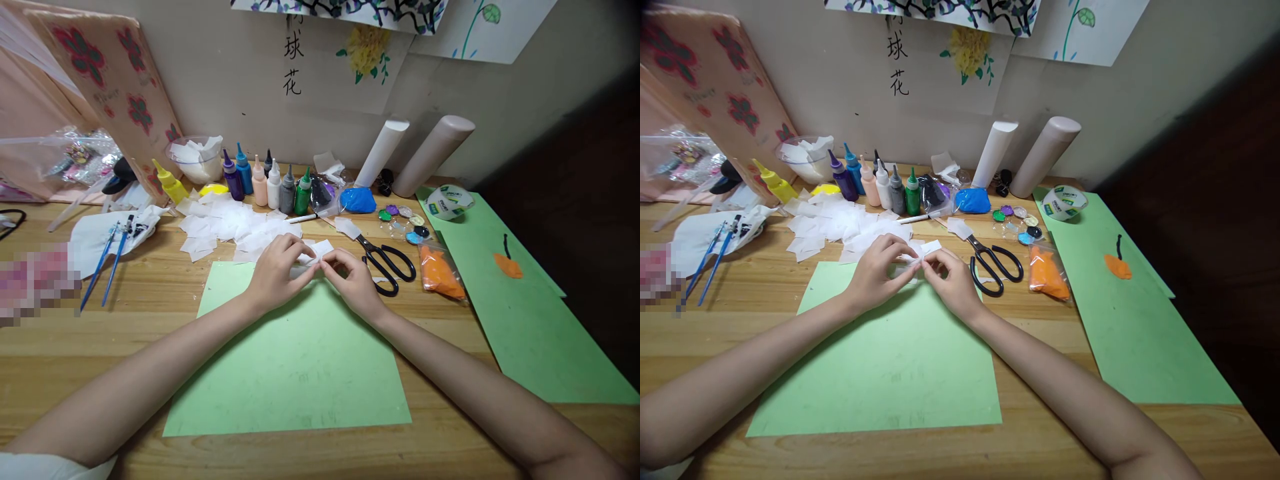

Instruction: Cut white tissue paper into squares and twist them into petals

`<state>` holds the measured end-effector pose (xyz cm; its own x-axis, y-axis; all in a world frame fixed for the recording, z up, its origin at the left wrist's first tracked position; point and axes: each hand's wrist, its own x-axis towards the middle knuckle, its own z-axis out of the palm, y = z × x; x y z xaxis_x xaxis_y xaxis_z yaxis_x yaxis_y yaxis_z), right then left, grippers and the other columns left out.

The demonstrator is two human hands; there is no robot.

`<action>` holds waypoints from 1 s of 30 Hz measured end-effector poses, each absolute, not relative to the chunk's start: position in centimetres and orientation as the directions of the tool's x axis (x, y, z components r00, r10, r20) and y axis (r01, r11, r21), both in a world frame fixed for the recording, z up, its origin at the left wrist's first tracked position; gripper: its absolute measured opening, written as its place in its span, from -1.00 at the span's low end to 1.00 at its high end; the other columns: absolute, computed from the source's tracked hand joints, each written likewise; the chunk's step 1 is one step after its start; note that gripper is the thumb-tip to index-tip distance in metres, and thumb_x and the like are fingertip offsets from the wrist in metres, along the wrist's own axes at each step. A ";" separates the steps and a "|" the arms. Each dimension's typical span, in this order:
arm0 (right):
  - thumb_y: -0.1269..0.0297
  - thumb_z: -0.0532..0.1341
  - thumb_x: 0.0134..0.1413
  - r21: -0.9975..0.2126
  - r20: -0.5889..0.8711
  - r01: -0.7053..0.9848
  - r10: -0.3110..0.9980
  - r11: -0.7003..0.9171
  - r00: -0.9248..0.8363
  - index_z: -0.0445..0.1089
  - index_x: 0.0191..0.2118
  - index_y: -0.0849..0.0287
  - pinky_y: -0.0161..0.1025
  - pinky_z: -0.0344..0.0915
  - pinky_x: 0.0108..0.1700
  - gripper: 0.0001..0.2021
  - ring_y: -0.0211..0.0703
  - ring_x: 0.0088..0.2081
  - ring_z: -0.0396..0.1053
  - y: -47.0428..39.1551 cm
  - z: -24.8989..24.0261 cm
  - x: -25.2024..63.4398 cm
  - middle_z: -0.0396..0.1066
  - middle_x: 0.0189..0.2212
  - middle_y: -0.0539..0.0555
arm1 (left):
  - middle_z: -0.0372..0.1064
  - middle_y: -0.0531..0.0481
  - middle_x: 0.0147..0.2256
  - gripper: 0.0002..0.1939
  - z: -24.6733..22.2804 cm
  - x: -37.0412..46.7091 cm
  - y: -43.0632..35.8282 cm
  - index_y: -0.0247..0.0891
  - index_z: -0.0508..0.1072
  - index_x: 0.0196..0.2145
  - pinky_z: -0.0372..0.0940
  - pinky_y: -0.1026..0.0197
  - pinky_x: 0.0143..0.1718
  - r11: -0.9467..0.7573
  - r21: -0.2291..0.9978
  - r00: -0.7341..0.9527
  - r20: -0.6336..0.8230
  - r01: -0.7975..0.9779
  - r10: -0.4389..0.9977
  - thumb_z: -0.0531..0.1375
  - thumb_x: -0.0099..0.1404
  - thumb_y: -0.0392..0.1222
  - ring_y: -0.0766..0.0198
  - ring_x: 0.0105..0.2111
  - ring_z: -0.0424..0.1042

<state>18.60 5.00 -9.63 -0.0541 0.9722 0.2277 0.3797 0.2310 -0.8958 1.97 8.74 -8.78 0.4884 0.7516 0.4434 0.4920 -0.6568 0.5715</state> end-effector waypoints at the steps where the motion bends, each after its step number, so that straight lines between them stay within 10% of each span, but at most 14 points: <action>1: 0.32 0.12 0.11 -0.891 0.230 0.388 0.971 0.237 -0.065 0.33 -0.40 0.17 -0.31 0.16 -0.36 -0.89 -0.25 -0.40 0.23 5.0 -9.6 18.6 0.30 -0.42 0.01 | 0.27 -0.06 -0.29 -0.86 -8.9 2.0 8.8 -0.23 0.37 -0.29 0.26 0.16 -0.24 -0.644 0.585 0.479 0.435 0.493 0.762 0.09 0.26 -0.13 0.21 -0.23 0.28; 14: 0.33 0.12 0.10 -0.898 0.209 0.387 0.977 0.209 -0.045 0.28 -0.43 0.17 -0.32 0.15 -0.36 -0.89 -0.25 -0.39 0.23 5.1 -9.7 18.7 0.28 -0.44 -0.01 | 0.26 -0.05 -0.26 -0.94 -9.7 1.2 10.6 -0.25 0.28 -0.30 0.19 0.13 -0.21 -0.239 0.758 -0.132 0.393 0.608 0.910 0.09 0.26 -0.23 0.23 -0.27 0.25; 22: 0.25 0.12 0.12 -0.913 0.188 0.359 0.981 0.195 -0.055 0.34 -0.38 0.17 -0.29 0.19 -0.34 -0.86 -0.22 -0.37 0.26 5.2 -9.9 18.7 0.32 -0.40 0.03 | 0.26 -0.05 -0.26 -0.91 -8.8 1.9 8.7 -0.17 0.44 -0.31 0.15 0.08 -0.10 -0.672 0.482 0.420 0.534 0.562 0.734 0.17 0.21 -0.19 0.15 -0.15 0.17; 30: 0.28 0.14 0.11 -0.915 0.182 0.348 0.979 0.204 -0.095 0.37 -0.38 0.18 -0.30 0.18 -0.33 -0.87 -0.23 -0.36 0.27 5.1 -9.8 18.6 0.35 -0.39 0.04 | 0.29 -0.03 -0.33 -0.90 -9.3 1.9 8.8 -0.17 0.50 -0.35 0.20 0.12 -0.18 -0.699 0.475 0.433 0.556 0.535 0.709 0.19 0.18 -0.17 0.19 -0.22 0.19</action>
<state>18.65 5.11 -9.78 -0.0947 0.9788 0.1818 0.3480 0.2037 -0.9151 1.91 8.84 -9.31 0.4335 0.7093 0.5559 0.5349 -0.6990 0.4747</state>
